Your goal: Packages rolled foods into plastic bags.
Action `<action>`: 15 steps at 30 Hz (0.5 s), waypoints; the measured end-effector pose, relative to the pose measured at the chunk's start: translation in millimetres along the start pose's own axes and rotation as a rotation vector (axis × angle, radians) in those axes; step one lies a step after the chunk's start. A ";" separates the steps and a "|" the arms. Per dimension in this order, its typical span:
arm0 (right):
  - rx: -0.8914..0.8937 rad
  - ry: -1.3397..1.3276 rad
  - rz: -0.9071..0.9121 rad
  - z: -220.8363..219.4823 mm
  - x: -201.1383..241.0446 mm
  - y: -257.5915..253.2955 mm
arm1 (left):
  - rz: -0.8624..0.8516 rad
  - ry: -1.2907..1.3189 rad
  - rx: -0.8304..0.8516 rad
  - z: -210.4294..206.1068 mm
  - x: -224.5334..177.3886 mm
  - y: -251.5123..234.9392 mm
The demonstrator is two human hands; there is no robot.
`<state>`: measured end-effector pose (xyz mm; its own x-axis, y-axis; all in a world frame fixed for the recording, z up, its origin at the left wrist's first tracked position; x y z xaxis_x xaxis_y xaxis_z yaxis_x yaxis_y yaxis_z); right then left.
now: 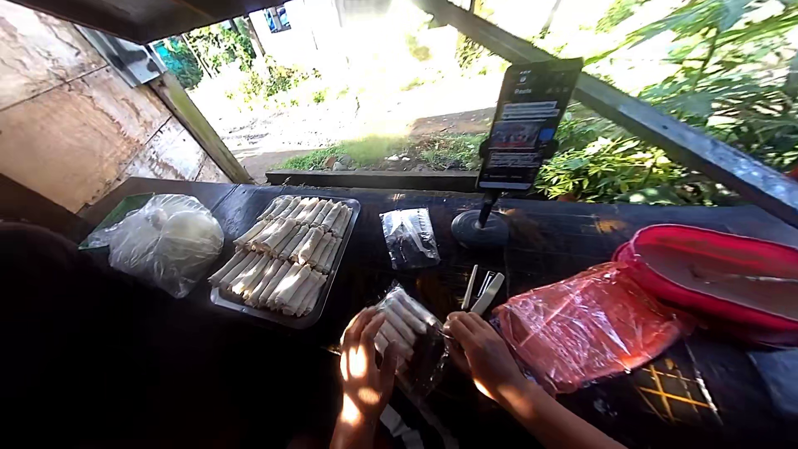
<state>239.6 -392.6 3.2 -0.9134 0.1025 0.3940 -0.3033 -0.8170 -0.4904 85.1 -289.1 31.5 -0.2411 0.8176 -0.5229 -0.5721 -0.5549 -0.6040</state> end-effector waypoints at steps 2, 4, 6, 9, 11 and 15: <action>0.043 -0.042 0.046 -2.7 3.9 -3.8 | 0.092 -0.072 -0.030 11.4 -9.6 20.9; 0.105 -0.073 0.121 -8.6 11.0 -9.8 | 0.098 -0.156 0.031 -0.1 -22.3 41.9; 0.133 -0.085 0.192 -15.7 20.5 -15.7 | 0.091 -0.227 0.053 -16.5 -29.8 55.5; 0.129 -0.058 0.259 -25.3 31.8 -23.1 | 0.035 -0.308 -0.032 -28.5 -33.3 59.0; 0.104 -0.047 0.249 -29.1 36.1 -28.0 | 0.024 -0.314 -0.028 -32.2 -36.7 57.1; 0.082 -0.039 0.216 -32.6 39.2 -32.2 | 0.015 -0.279 0.000 -35.0 -40.2 57.2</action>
<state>204.8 -343.7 9.1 -0.9432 -0.1002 0.3168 -0.0774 -0.8609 -0.5028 89.5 -359.1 -3.1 -0.4558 0.8201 -0.3459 -0.5668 -0.5671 -0.5976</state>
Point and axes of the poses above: each hand's wrist, its own y-axis away from the middle knuckle, its own z-axis out of the back of the hand, x = y × z, the point moved 9 cm from there along -y, towards the middle knuckle, and after that the axes turned 1 degree about x, right-handed, at the moved point
